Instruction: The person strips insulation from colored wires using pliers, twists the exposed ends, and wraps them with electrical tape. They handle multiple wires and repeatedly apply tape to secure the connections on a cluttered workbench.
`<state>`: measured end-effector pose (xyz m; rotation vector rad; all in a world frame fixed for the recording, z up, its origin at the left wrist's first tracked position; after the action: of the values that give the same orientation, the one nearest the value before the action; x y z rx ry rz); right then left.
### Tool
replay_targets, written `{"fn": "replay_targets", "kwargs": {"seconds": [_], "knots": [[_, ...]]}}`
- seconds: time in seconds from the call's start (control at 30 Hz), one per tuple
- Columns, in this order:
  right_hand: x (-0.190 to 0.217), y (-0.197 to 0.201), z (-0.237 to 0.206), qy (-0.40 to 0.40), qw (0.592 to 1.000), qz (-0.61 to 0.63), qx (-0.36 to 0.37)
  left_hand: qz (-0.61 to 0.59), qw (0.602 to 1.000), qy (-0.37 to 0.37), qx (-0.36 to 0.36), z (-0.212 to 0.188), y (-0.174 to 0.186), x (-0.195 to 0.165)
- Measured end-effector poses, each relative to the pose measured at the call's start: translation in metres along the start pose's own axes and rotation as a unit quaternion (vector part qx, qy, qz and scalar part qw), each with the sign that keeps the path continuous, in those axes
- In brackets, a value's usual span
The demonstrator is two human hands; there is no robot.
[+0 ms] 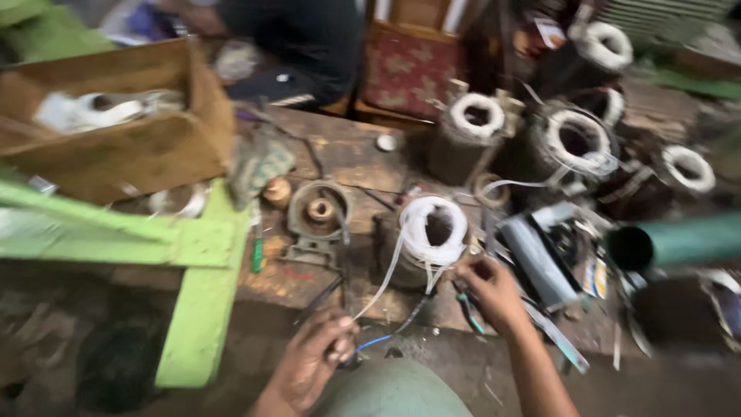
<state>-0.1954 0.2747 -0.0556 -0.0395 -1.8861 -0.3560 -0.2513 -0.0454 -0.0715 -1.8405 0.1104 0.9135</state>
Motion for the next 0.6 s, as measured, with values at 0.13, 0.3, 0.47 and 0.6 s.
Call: {"fn": "replay_targets", "kwargs": {"seconds": [0.13, 0.3, 0.47, 0.6], "knots": [[-0.021, 0.009, 0.036, 0.019, 0.997, -0.045, -0.054, 0.165, 0.98, 0.008, -0.112, -0.015, -0.003, 0.0], [0.009, -0.008, 0.035, -0.004, 0.908, -0.388, -0.161, 0.351, 0.928, -0.089, -0.087, -0.051, -0.037, -0.014], [0.017, -0.007, 0.019, 0.059, 0.89, -0.421, -0.165, 0.408, 0.899, -0.066, -0.145, -0.067, -0.055, 0.004], [-0.016, 0.038, -0.012, 0.11, 0.944, -0.246, -0.188, 0.44, 0.876, -0.054, -0.19, -0.072, -0.058, 0.024]]}}
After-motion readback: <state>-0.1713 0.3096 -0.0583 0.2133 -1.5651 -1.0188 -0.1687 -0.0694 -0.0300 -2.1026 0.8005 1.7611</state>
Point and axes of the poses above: each hand's wrist, its own z-axis towards the middle knuckle, its own y-axis out of the back of the hand, x = y × z, the point moved 7 cm from there along z, towards the middle knuckle, and after that the axes turned 15 degrees about x, right-handed, at the moved point
